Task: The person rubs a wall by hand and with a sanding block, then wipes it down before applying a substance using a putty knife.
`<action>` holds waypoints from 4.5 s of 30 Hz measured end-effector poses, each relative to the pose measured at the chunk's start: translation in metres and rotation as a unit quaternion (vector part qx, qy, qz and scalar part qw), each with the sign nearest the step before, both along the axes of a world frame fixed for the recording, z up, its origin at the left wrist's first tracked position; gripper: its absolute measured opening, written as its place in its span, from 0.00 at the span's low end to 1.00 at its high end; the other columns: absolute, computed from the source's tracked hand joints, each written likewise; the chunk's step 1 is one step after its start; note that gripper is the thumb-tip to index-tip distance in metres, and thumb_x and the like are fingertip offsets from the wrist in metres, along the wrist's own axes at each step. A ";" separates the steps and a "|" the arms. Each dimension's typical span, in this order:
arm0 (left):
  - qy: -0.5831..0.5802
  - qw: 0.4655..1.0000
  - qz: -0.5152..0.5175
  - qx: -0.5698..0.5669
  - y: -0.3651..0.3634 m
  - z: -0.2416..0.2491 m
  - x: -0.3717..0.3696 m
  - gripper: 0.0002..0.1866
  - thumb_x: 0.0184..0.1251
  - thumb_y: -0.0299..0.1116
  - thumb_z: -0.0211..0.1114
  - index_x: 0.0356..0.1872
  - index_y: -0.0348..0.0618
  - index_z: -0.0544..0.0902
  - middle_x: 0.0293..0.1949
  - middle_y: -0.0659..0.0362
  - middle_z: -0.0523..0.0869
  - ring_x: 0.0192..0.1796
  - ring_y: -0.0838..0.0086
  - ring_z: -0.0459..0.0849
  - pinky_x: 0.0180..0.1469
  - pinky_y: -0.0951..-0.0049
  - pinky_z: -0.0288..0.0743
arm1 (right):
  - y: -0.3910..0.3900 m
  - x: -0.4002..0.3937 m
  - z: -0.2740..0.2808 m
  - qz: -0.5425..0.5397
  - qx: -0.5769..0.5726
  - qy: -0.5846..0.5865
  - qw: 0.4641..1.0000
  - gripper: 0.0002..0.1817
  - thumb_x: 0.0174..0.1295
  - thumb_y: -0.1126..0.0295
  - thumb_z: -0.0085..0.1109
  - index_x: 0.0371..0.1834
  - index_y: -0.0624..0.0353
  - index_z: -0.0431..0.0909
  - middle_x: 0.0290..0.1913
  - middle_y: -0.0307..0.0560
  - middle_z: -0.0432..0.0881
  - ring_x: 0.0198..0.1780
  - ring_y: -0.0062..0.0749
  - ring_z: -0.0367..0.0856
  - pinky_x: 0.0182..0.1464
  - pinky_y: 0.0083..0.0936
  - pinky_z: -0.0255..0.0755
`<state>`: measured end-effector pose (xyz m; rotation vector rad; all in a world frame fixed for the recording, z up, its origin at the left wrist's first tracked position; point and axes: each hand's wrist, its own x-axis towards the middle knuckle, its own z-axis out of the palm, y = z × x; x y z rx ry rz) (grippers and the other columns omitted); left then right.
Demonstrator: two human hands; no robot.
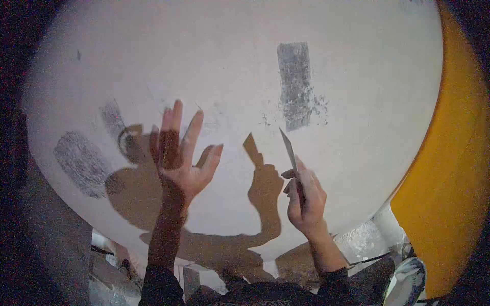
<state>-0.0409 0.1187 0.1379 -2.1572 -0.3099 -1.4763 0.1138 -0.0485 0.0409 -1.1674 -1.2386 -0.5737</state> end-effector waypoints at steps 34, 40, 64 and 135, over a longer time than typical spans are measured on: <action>-0.065 0.994 0.081 0.040 0.029 0.005 0.014 0.42 0.47 0.59 0.68 0.66 0.66 0.64 0.65 0.52 0.64 0.62 0.52 0.65 0.57 0.40 0.55 | 0.060 -0.013 0.082 -0.096 0.017 -0.076 0.992 0.24 0.60 0.83 0.46 0.62 0.65 0.66 0.26 0.47 0.74 0.26 0.24 0.74 0.30 0.20 0.70; -0.047 0.994 0.095 0.024 0.023 0.006 0.013 0.42 0.45 0.59 0.68 0.65 0.66 0.65 0.65 0.53 0.65 0.61 0.53 0.66 0.58 0.44 0.54 | 0.041 -0.004 0.080 -0.153 0.005 -0.005 0.988 0.23 0.59 0.83 0.43 0.60 0.68 0.67 0.26 0.46 0.74 0.27 0.21 0.73 0.32 0.18 0.70; -0.047 0.992 0.114 0.028 0.020 0.005 0.016 0.41 0.42 0.58 0.70 0.63 0.65 0.67 0.65 0.53 0.64 0.63 0.52 0.63 0.58 0.40 0.54 | 0.050 0.001 0.093 -0.107 0.006 -0.057 0.993 0.22 0.60 0.83 0.50 0.60 0.66 0.69 0.26 0.51 0.75 0.27 0.26 0.76 0.32 0.20 0.70; -0.031 0.990 0.136 0.019 0.018 0.002 0.011 0.40 0.53 0.62 0.61 0.67 0.64 0.63 0.70 0.52 0.56 0.71 0.56 0.52 0.62 0.40 0.48 | 0.057 -0.010 0.088 -0.038 0.029 0.027 0.998 0.19 0.65 0.77 0.47 0.59 0.72 0.68 0.24 0.41 0.74 0.25 0.15 0.71 0.27 0.15 0.67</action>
